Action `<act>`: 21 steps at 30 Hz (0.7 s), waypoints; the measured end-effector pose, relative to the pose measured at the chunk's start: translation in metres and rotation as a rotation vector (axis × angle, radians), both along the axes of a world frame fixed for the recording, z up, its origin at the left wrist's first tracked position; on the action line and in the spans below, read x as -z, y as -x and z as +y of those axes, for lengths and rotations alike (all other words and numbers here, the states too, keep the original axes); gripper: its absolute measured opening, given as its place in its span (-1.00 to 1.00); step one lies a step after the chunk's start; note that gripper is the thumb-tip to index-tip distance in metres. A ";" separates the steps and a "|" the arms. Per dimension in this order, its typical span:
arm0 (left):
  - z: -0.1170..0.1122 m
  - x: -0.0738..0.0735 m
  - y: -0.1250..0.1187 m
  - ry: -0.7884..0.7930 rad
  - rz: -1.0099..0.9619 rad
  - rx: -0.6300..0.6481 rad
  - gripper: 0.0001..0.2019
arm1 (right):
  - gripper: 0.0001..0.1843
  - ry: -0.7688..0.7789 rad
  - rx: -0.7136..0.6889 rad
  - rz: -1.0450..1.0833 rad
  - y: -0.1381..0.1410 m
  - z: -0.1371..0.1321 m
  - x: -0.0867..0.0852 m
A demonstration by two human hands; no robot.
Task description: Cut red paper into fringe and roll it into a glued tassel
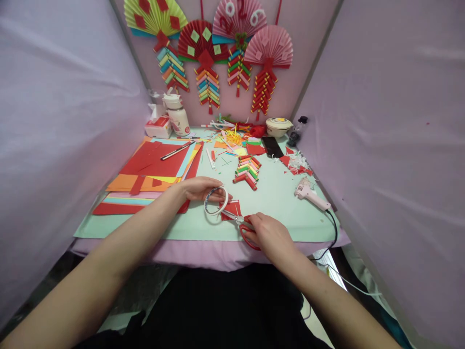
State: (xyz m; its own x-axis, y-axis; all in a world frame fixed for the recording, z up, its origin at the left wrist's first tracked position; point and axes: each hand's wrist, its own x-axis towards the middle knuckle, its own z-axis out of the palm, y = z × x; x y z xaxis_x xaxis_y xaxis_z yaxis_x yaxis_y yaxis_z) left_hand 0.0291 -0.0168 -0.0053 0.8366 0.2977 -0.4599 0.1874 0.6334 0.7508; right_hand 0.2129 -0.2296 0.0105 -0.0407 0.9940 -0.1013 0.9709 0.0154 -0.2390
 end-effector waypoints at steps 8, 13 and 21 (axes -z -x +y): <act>0.007 -0.006 0.025 -0.004 -0.199 -0.336 -0.76 | -0.61 -0.178 0.394 -0.073 -0.064 0.041 -0.013; 0.014 -0.001 0.030 0.044 -0.200 -0.574 -0.76 | -0.57 -0.119 0.587 -0.173 -0.076 0.102 0.007; 0.018 -0.005 0.030 0.083 -0.163 -0.724 -0.79 | -0.66 -0.314 0.394 -0.323 -0.037 0.088 0.015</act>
State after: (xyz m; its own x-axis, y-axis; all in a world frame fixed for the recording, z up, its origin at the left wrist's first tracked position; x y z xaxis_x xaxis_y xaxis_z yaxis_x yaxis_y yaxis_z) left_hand -0.0004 0.0011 0.0000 0.5036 0.7700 -0.3917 -0.4078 0.6116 0.6780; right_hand 0.2494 -0.1421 -0.0049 0.3209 0.9125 0.2537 0.9407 -0.3383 0.0268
